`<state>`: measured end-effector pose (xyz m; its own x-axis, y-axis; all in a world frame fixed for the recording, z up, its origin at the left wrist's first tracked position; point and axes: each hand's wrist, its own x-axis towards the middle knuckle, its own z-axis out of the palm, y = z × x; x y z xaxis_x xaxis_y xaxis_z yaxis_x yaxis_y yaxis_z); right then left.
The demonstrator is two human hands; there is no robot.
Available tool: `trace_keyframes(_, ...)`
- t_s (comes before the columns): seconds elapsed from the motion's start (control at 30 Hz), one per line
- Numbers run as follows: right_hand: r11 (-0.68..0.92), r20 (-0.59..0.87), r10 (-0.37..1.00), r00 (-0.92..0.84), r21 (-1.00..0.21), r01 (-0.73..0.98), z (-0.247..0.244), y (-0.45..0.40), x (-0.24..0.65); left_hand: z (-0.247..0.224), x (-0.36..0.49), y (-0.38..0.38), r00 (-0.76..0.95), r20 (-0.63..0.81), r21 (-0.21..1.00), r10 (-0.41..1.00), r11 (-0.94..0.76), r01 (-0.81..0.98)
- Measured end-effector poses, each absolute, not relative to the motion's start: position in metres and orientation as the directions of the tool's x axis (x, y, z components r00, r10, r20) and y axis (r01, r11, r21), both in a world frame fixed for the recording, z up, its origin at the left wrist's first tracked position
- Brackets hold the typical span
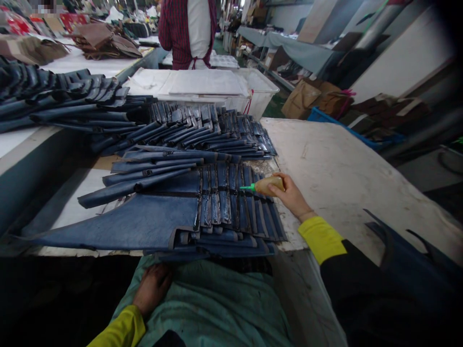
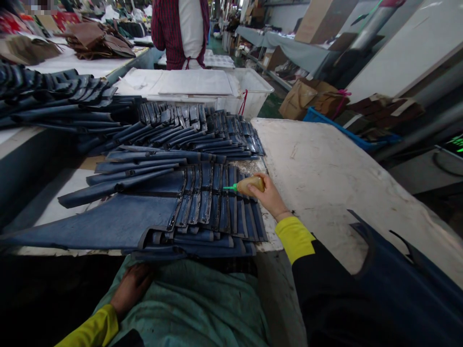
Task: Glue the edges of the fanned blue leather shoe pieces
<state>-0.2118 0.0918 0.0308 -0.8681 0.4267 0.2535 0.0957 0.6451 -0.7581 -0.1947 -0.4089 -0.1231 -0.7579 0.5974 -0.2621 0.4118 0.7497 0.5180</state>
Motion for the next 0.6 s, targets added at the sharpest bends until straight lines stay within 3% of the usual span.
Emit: trace_keyframes(0.6,0.711,0.402,0.440,-0.803,-0.702,0.039,0.028,0.114,-0.274,-0.127,-0.196,-0.409,-0.770,-0.264,0.494,0.581,0.767,0.409)
